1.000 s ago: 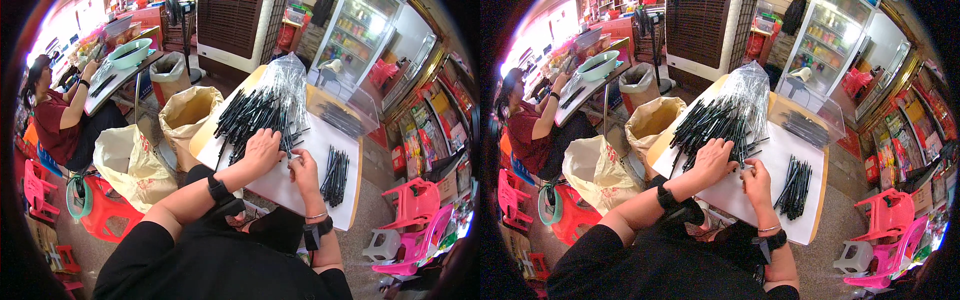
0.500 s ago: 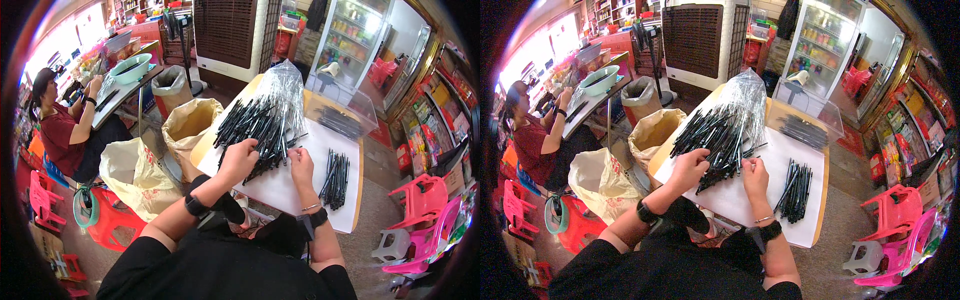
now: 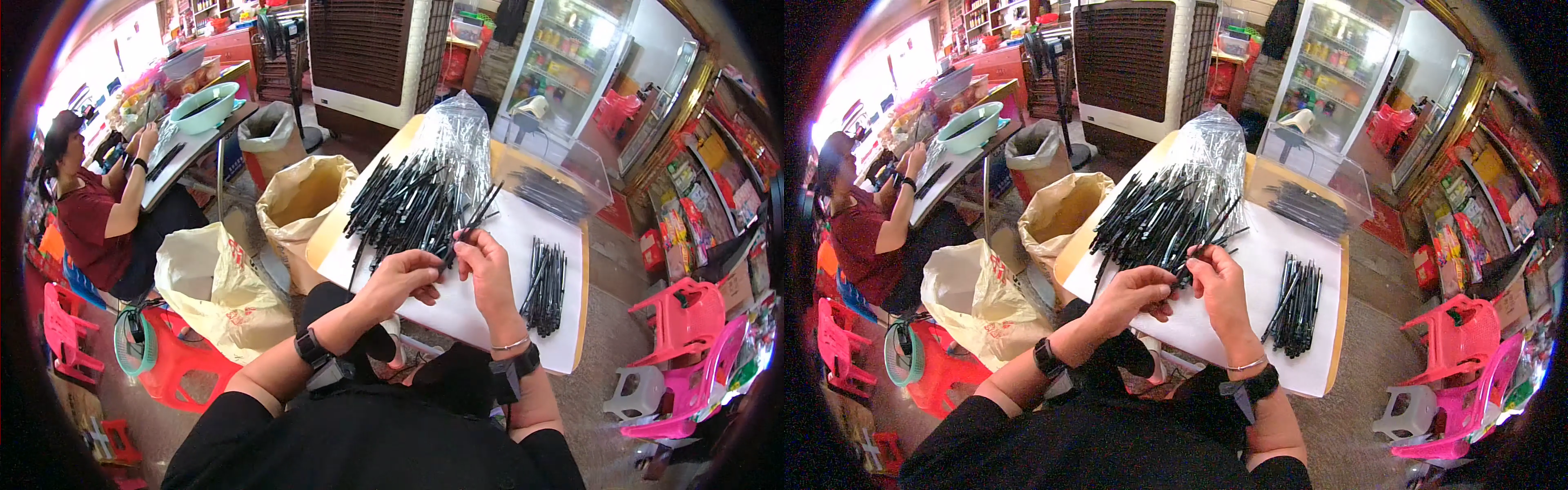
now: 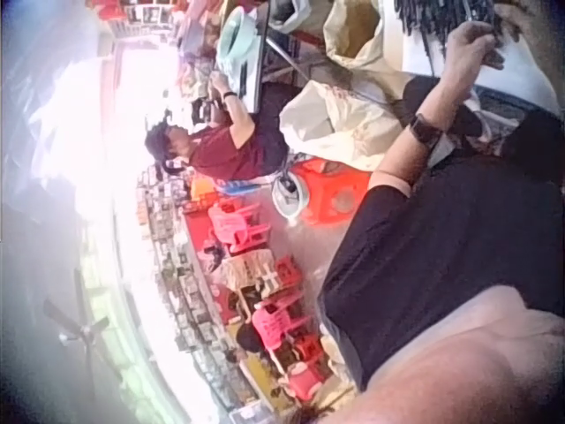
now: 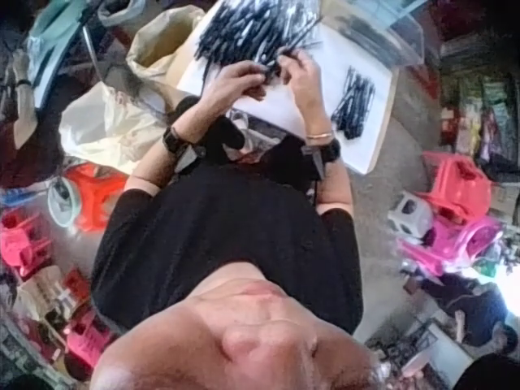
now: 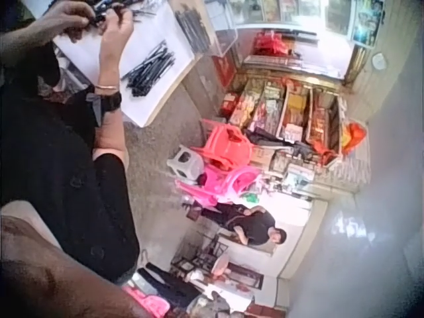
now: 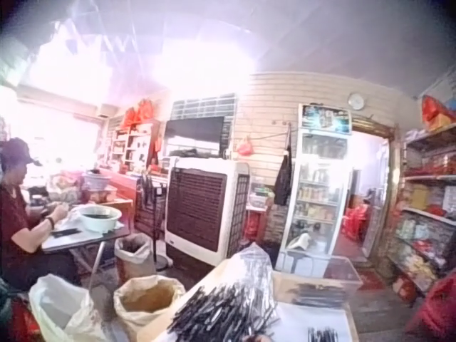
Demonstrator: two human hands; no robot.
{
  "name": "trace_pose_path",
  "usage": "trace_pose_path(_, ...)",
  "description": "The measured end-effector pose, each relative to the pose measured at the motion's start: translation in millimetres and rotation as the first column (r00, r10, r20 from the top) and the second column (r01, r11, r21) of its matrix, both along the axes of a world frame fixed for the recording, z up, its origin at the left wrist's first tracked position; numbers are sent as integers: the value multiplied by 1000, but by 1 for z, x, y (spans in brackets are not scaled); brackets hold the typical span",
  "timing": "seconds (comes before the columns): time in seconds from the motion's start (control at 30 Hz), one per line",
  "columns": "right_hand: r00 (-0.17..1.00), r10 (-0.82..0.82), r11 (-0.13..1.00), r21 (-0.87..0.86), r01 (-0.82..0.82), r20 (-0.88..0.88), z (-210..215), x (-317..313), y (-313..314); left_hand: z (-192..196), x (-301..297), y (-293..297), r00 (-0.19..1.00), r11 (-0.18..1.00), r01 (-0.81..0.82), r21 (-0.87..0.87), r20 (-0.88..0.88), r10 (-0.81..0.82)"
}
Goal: Sorting and counting black plastic sticks from a pile on a table.
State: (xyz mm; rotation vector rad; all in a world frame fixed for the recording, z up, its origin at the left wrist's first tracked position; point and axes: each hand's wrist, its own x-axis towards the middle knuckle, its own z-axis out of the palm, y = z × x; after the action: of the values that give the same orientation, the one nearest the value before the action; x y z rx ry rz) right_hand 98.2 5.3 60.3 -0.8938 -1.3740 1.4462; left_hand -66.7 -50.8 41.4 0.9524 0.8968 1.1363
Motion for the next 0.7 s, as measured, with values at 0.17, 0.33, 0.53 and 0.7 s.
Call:
trace_pose_path(0.17,992,54,997,-49,-60,-114,-1,28,2,-3,18,19,951,969,212,-128,258,-173)
trace_pose_path(0.33,986,-120,990,-89,111,-114,5,37,-6,-13,43,36,990,993,103,-63,106,-96)
trace_pose_path(0.53,965,-203,979,32,200,167,-3,51,9,-13,60,47,984,984,176,22,-15,-176)
trace_pose_path(0.7,920,-325,945,43,323,221,-4,51,35,-31,62,55,1000,999,12,49,6,-12)
